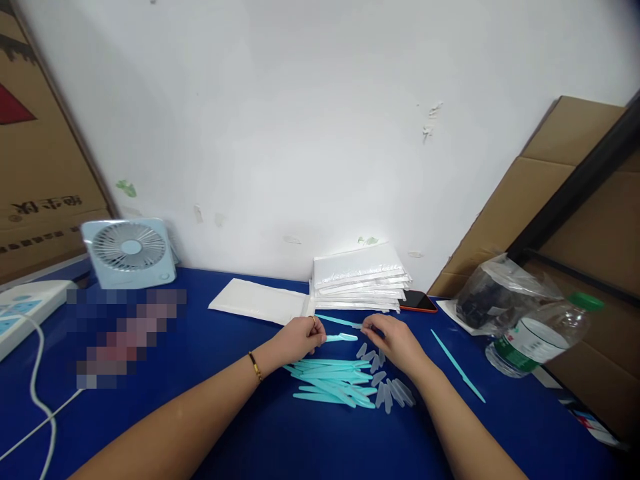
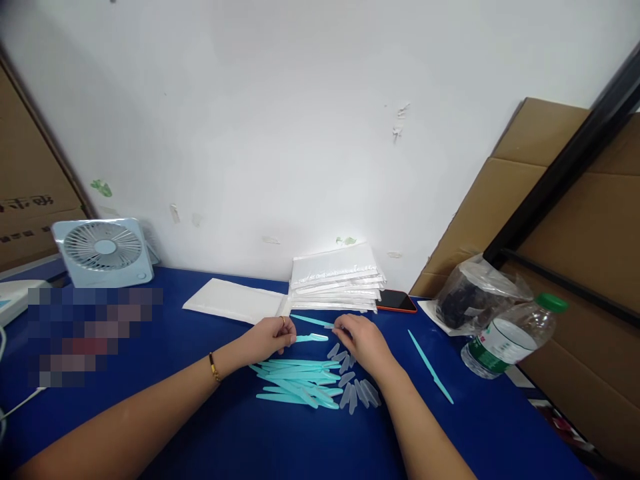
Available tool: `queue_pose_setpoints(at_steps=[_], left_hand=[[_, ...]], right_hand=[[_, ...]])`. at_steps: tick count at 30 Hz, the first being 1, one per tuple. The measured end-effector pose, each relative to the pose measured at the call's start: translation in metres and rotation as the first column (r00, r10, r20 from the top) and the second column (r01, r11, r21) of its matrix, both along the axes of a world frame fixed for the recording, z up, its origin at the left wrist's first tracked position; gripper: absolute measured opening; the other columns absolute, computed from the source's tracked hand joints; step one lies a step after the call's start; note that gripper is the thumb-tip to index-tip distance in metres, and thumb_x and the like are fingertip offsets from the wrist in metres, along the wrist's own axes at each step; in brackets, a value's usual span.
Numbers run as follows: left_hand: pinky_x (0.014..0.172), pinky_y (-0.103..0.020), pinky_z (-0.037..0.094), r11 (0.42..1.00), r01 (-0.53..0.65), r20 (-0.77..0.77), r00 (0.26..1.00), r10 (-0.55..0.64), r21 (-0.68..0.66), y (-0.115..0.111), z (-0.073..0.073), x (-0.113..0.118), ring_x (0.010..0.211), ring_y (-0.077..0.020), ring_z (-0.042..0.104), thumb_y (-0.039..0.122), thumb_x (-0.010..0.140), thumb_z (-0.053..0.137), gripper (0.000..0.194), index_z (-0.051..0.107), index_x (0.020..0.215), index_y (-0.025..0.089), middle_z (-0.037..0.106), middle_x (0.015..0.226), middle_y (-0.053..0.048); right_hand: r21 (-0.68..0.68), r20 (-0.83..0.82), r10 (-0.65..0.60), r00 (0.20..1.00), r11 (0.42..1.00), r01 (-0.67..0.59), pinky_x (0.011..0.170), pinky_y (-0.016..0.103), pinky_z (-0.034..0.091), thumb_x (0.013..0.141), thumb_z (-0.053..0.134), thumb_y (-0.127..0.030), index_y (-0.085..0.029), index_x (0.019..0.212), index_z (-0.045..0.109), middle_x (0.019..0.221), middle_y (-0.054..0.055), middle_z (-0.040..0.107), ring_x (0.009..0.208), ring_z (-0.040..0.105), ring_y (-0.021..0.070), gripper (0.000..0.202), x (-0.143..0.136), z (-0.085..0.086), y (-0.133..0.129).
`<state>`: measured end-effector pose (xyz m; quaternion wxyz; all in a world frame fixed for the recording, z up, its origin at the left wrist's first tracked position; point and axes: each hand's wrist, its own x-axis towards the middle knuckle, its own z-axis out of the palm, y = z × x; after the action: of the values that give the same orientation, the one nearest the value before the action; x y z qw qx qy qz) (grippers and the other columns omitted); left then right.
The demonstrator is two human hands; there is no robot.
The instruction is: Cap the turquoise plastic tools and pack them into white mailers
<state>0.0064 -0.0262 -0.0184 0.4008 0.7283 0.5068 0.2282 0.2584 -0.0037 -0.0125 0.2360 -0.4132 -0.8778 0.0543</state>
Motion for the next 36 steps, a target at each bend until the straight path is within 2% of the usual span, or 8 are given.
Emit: queue_pose_setpoints(at_steps=[3,7,15,23,29,32,34,36], left_hand=[[0.052,-0.021,0.036,0.987,-0.002,0.164,0.986,0.029,-0.163,-0.001,0.007,0.0,0.057,-0.0095,0.047,0.036,0.076,0.047,0.022,0.051,0.083,0.015,0.055,0.071,0.0],[0.048,-0.019,0.029,0.963,-0.037,0.203,0.975,0.093,-0.266,-0.002,0.014,-0.002,0.057,-0.0082,0.041,0.035,0.072,0.049,0.022,0.051,0.081,0.016,0.05,0.069,0.002],[0.052,-0.02,0.03,0.971,-0.042,0.179,0.98,0.086,-0.236,-0.002,0.02,-0.005,0.059,-0.0092,0.042,0.031,0.069,0.049,0.017,0.053,0.074,0.015,0.052,0.068,0.001],[0.056,-0.022,0.033,0.978,-0.026,0.185,0.981,0.066,-0.207,0.003,0.016,-0.01,0.062,-0.0116,0.045,0.034,0.068,0.052,0.021,0.056,0.073,0.014,0.055,0.068,-0.001],[0.057,-0.021,0.035,0.971,-0.004,0.199,0.979,0.053,-0.239,0.004,0.015,-0.007,0.061,-0.01,0.047,0.027,0.069,0.05,0.015,0.056,0.075,0.014,0.056,0.067,0.001],[0.061,-0.023,0.039,0.986,0.012,0.204,0.979,0.022,-0.168,0.005,0.007,-0.001,0.064,-0.0121,0.052,0.028,0.072,0.05,0.016,0.056,0.079,0.014,0.059,0.069,0.0],[0.067,-0.026,0.042,0.999,-0.042,0.152,0.987,0.043,-0.009,0.005,0.002,0.003,0.073,-0.0148,0.055,0.032,0.074,0.052,0.022,0.058,0.086,0.015,0.062,0.079,-0.003],[0.074,-0.028,0.042,0.975,-0.086,0.062,0.995,0.075,0.204,0.003,0.0,0.004,0.083,-0.0173,0.055,0.034,0.075,0.054,0.026,0.059,0.094,0.017,0.062,0.092,-0.005]], right_hand=[[0.143,0.038,0.063,0.997,0.987,-0.067,0.074,0.03,0.045,0.089,0.041,-0.023,-0.022,0.092,0.06,0.092,0.007,0.065,0.083,0.059,0.0181,0.019,0.002,0.003,-0.005],[0.279,0.09,0.085,0.992,0.954,-0.108,0.075,0.032,0.047,0.089,0.042,-0.019,-0.022,0.093,0.062,0.099,0.007,0.066,0.083,0.06,0.018,0.021,0.002,0.0,-0.008],[0.451,0.072,0.155,0.985,0.876,-0.17,0.069,0.029,0.05,0.084,0.05,-0.013,-0.019,0.088,0.063,0.092,0.006,0.068,0.075,0.061,0.015,0.015,-0.003,-0.002,-0.008],[0.422,-0.003,0.224,0.974,0.884,-0.202,0.071,0.029,0.052,0.081,0.055,-0.011,-0.02,0.087,0.061,0.09,0.005,0.068,0.076,0.062,0.0146,0.013,-0.001,-0.004,-0.008],[0.368,-0.043,0.274,0.961,0.898,-0.24,0.073,0.028,0.052,0.082,0.054,-0.011,-0.021,0.089,0.06,0.091,0.005,0.067,0.08,0.062,0.0144,0.014,-0.008,-0.006,-0.011],[0.337,-0.043,0.277,0.96,0.909,-0.247,0.074,0.028,0.051,0.083,0.052,-0.012,-0.021,0.088,0.06,0.09,0.005,0.067,0.082,0.062,0.0144,0.013,-0.01,-0.01,-0.01],[0.316,-0.059,0.241,0.969,0.925,-0.211,0.075,0.027,0.051,0.083,0.052,-0.013,-0.021,0.087,0.061,0.091,0.005,0.067,0.083,0.062,0.0145,0.013,-0.005,-0.012,-0.005],[0.275,-0.083,0.175,0.981,0.95,-0.146,0.075,0.027,0.051,0.083,0.051,-0.013,-0.021,0.087,0.061,0.092,0.006,0.066,0.084,0.062,0.0149,0.013,0.003,-0.014,0.001]])
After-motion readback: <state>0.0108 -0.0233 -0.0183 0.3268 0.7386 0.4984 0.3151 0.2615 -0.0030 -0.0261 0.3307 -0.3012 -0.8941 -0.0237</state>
